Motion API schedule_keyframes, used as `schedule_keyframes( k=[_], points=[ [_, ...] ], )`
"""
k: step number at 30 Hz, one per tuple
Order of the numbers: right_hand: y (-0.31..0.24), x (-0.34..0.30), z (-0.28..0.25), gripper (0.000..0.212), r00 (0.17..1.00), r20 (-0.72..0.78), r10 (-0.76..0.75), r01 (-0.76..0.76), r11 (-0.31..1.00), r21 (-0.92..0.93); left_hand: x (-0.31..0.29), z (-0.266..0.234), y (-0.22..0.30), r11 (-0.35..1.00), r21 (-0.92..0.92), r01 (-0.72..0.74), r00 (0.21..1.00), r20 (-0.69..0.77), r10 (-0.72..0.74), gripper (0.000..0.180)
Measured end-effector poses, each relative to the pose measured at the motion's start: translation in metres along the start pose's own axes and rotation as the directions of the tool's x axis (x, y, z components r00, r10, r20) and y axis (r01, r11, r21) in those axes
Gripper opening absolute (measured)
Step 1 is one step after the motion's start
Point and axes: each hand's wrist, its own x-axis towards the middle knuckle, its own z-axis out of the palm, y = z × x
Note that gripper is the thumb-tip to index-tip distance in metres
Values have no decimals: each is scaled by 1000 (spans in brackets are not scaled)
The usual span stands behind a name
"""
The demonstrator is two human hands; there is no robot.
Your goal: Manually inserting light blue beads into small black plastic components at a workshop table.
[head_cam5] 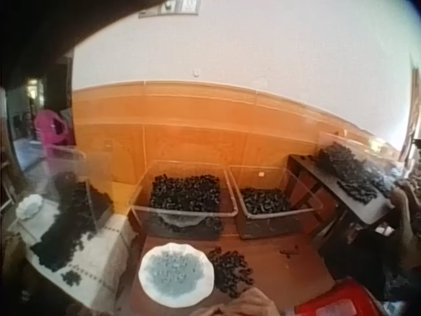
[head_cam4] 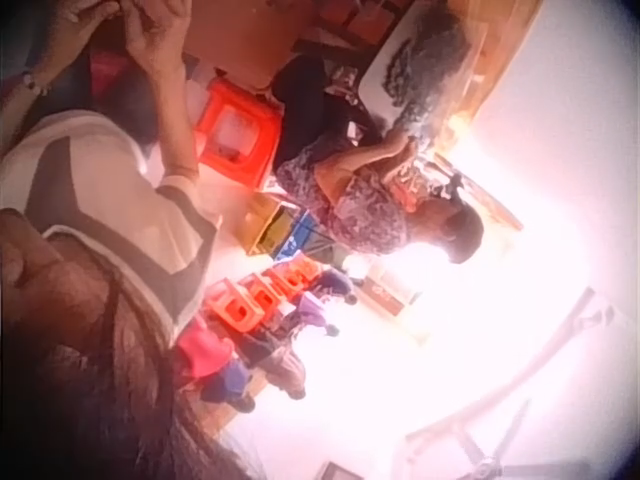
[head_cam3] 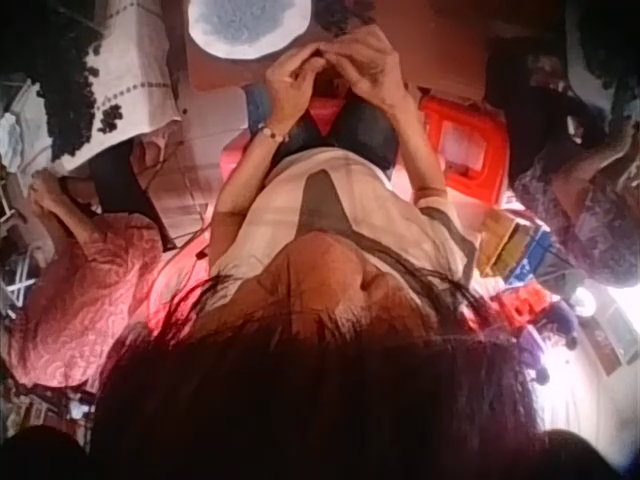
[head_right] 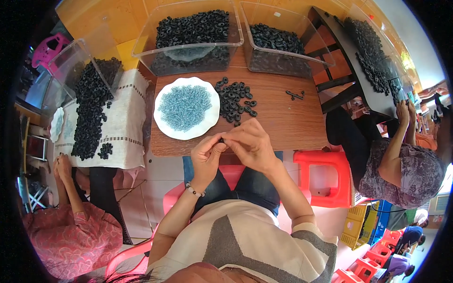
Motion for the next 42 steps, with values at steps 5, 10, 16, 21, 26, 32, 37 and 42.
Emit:
schedule_keyframes(
  k=[5,10,16,21,26,32,37,42],
  points=[
    [-9,-4,-5,33,998,46,-34,39,995,-97,0,2,5,978,-147,145,989,-6,-148,30],
    [0,-1,-16,29,997,76,-10,14,999,-43,1,0,4,988,-43,151,988,38,-150,31],
    [68,19,-24,12,975,-85,206,-221,942,-252,2,-1,7,980,-71,187,980,81,-181,33],
    [97,41,-24,12,956,-57,288,-285,861,-421,2,-1,5,985,-20,170,982,93,-167,33],
    [102,46,-15,14,948,3,317,-270,811,-519,2,0,5,986,-9,166,985,56,-166,28],
    [99,53,-13,15,926,59,373,-293,808,-511,3,1,5,990,15,142,989,46,-142,28],
    [83,54,-19,11,912,27,410,-383,872,-305,2,3,6,982,-53,181,983,31,-179,29],
    [49,35,-26,6,800,246,547,-598,693,402,3,2,8,981,-84,176,984,-1,-177,30]
  ],
)
